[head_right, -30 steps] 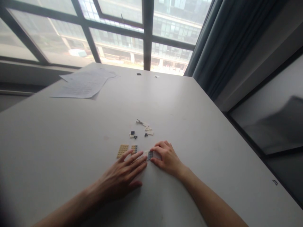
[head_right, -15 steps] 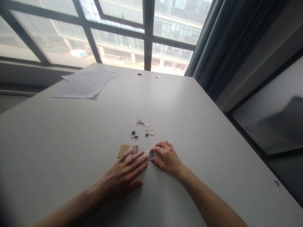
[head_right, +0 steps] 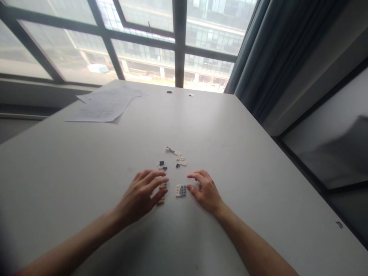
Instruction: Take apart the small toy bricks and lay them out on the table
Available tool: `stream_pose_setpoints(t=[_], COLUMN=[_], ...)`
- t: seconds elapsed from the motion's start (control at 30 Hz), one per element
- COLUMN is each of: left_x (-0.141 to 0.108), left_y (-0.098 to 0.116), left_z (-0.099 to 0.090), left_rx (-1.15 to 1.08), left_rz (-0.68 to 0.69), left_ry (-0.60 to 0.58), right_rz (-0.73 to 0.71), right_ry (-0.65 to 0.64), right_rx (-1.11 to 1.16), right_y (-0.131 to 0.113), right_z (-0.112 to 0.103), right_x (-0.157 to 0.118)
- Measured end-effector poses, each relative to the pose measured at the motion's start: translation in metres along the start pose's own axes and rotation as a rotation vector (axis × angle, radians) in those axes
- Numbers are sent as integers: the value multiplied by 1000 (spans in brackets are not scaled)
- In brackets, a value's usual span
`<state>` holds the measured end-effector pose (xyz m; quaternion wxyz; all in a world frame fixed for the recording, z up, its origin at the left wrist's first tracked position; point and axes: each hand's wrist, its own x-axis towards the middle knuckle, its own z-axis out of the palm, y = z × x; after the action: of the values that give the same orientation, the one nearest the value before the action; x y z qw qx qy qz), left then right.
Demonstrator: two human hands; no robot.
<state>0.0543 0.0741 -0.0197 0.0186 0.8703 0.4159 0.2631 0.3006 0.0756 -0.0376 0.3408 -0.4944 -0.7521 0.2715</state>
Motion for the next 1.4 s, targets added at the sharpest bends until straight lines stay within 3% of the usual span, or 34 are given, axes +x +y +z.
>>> stream_pose_setpoints(t=[0.13,0.3,0.53,0.83,1.0,1.13,1.23,1.4], left_x=[41,87,105,103,94,67,39,8], left_y=[-24,-36,-37,-39,-35,-17,-2,8], left_z=[6,24,34,38,25,4,-8,-11], left_rx=[91,202,230,221,193,139,59,-12], left_rz=[-90,-25,57,64,76,135,227,234], left_ry=[-56,-171,-236,-224,-167,31,206,269], right_rz=[7,-1,5,-6,5,92,208,271], right_ry=[6,18,10,21,31,100,63,-86], right_rx=[14,-6,-1,4,46,219,499,760], right_y=[0,0,2,3,5,-1,-17,-46], right_z=[1,3,4,5,4,2,5,21], right_x=[0,0,-1,0,1,3,5,4])
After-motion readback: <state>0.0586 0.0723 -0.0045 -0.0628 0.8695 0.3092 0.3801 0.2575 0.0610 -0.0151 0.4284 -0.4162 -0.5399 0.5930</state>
